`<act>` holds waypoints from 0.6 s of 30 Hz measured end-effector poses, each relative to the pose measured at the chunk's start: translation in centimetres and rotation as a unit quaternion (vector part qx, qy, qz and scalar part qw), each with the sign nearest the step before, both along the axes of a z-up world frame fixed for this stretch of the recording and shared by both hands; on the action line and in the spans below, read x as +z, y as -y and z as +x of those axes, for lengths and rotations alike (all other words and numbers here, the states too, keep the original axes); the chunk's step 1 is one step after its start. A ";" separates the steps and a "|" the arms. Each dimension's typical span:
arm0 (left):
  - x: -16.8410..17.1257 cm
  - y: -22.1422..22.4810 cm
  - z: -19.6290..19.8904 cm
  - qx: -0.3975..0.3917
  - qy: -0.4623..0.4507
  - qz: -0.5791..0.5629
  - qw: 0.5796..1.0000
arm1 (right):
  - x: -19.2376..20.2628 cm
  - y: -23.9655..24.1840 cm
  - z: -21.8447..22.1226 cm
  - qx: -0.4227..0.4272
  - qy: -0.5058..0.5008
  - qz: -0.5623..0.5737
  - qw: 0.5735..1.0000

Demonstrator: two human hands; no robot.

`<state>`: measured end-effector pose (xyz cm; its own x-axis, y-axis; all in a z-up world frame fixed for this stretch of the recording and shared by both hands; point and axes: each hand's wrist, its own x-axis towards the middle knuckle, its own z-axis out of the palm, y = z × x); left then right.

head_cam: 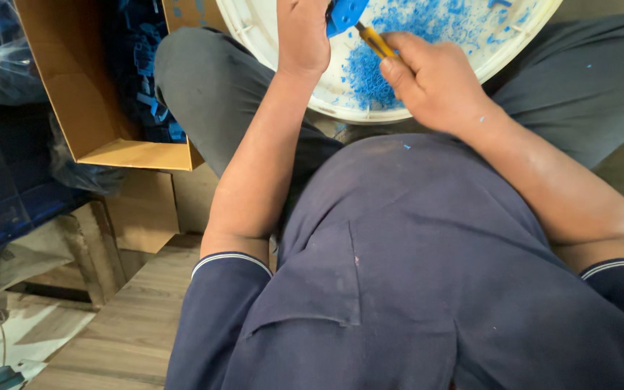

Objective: The person holds a blue plastic component and uses a yellow tool to scrape off excess plastic material and blue debris into a white bucket.

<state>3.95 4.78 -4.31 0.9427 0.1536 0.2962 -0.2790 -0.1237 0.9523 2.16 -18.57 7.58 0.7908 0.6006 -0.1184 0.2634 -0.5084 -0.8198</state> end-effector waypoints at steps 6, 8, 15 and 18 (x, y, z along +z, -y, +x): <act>6.4 1.1 0.9 -0.014 -0.084 -0.212 0.974 | 0.4 0.0 0.0 0.005 0.134 -0.113 0.984; 8.1 1.0 1.2 0.027 -0.056 -0.154 0.986 | 0.9 0.2 0.2 0.047 0.127 -0.234 0.963; 7.7 1.9 0.7 0.010 -0.118 -0.084 0.989 | 2.4 -0.4 0.7 -0.010 0.064 -0.191 0.980; 6.5 2.0 1.0 0.012 -0.173 -0.035 0.984 | 2.9 -0.4 0.4 -0.028 0.099 -0.107 0.989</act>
<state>4.91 2.74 2.16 0.9810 0.1863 -0.0539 0.0656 -0.0570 0.9962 2.58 -18.17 10.48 0.8425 0.5331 -0.0776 0.3744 -0.6830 -0.6271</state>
